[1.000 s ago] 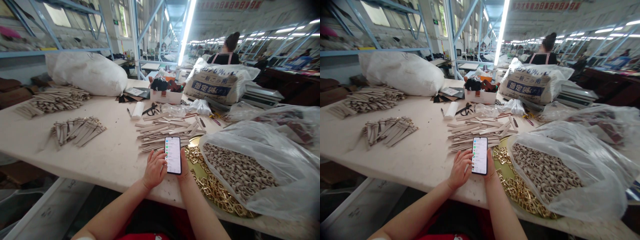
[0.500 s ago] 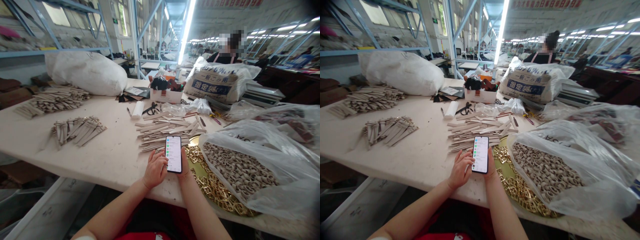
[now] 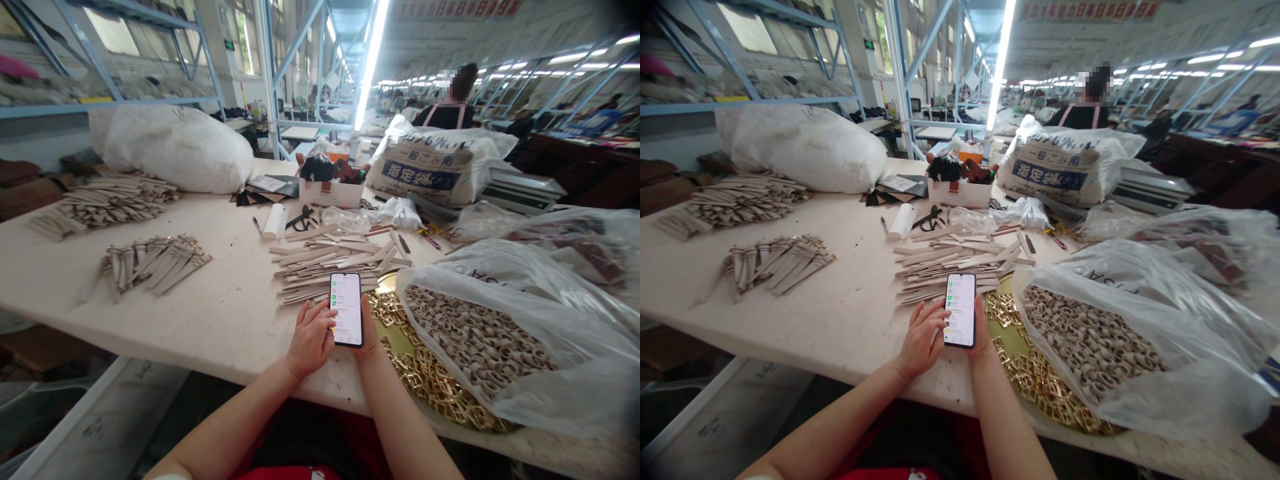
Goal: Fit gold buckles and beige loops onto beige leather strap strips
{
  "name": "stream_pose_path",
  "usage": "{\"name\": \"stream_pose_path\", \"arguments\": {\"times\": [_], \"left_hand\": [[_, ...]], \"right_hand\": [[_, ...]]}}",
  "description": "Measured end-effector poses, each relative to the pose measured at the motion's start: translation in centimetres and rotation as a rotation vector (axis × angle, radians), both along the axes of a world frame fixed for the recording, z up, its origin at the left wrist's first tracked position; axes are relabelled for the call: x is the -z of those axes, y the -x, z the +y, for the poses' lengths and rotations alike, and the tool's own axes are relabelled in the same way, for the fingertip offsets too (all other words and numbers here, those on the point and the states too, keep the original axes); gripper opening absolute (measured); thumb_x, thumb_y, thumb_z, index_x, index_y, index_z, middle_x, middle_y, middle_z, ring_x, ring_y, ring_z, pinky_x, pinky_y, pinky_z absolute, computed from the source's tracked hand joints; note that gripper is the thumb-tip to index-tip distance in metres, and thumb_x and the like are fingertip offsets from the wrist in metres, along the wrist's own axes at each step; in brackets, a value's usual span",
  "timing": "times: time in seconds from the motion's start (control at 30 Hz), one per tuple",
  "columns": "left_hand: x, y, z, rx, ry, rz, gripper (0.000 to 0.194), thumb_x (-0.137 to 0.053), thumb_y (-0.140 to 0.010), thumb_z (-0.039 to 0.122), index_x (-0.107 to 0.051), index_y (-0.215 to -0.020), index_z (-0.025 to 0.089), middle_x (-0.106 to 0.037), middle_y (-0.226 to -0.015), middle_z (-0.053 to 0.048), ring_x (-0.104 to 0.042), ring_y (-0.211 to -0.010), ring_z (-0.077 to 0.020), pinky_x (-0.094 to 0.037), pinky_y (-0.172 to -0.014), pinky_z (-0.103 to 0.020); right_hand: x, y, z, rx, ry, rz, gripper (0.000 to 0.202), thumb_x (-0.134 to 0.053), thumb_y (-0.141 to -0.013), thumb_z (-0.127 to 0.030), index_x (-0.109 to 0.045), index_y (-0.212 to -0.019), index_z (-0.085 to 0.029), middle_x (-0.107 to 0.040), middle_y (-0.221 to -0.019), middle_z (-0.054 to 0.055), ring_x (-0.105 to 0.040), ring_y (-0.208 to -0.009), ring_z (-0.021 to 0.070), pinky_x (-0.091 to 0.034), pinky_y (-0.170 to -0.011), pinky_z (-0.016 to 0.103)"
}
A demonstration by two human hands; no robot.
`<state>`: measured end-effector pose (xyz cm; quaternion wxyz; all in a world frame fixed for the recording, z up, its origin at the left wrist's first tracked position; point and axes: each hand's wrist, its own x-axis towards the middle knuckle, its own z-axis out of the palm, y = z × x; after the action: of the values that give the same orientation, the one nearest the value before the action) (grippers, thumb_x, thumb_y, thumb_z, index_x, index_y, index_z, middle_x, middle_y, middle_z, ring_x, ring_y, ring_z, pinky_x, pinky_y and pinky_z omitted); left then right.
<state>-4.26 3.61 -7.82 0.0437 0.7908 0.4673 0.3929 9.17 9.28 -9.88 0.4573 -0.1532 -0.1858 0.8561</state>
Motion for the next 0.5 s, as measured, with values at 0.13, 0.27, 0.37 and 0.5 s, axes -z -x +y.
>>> {"name": "stream_pose_path", "arguments": {"times": [0.13,0.27,0.37,0.5], "left_hand": [[-0.07,-0.01,-0.03,0.029,-0.028,0.007,0.018,-0.042,-0.076,0.01,-0.049,-0.087,0.022,-0.063,-0.107,-0.003,-0.043,-0.119,-0.0177,-0.018,-0.107,-0.046],[-0.15,-0.12,0.04,0.049,-0.03,0.037,0.016,-0.043,-0.076,0.011,-0.049,-0.087,0.022,-0.062,-0.11,-0.003,-0.041,-0.121,-0.0189,-0.019,-0.107,-0.047],[-0.12,-0.12,0.04,0.047,-0.023,0.046,0.016,-0.043,-0.076,0.012,-0.049,-0.087,0.022,-0.062,-0.111,-0.003,-0.04,-0.121,-0.0193,-0.019,-0.107,-0.048],[-0.04,-0.04,-0.02,0.029,-0.016,0.031,0.017,-0.043,-0.075,0.011,-0.049,-0.088,0.021,-0.061,-0.112,-0.003,-0.039,-0.123,-0.0188,-0.019,-0.107,-0.047]], "right_hand": [[-0.24,0.08,0.0,-0.017,-0.027,0.042,0.06,-0.036,-0.078,-0.064,-0.056,-0.109,-0.016,-0.066,-0.098,0.008,-0.06,-0.091,0.0208,-0.044,-0.086,0.04],[-0.32,0.05,-0.05,-0.028,-0.029,0.026,0.063,-0.038,-0.076,-0.065,-0.056,-0.11,-0.015,-0.065,-0.1,0.01,-0.059,-0.093,0.0226,-0.044,-0.086,0.043],[-0.3,0.03,-0.05,-0.027,-0.018,0.012,0.063,-0.038,-0.075,-0.065,-0.056,-0.11,-0.015,-0.065,-0.1,0.01,-0.059,-0.094,0.0229,-0.044,-0.085,0.043],[-0.17,0.06,0.02,-0.021,-0.01,0.027,0.06,-0.037,-0.077,-0.063,-0.056,-0.109,-0.017,-0.066,-0.1,0.009,-0.06,-0.092,0.021,-0.045,-0.086,0.041]]}}
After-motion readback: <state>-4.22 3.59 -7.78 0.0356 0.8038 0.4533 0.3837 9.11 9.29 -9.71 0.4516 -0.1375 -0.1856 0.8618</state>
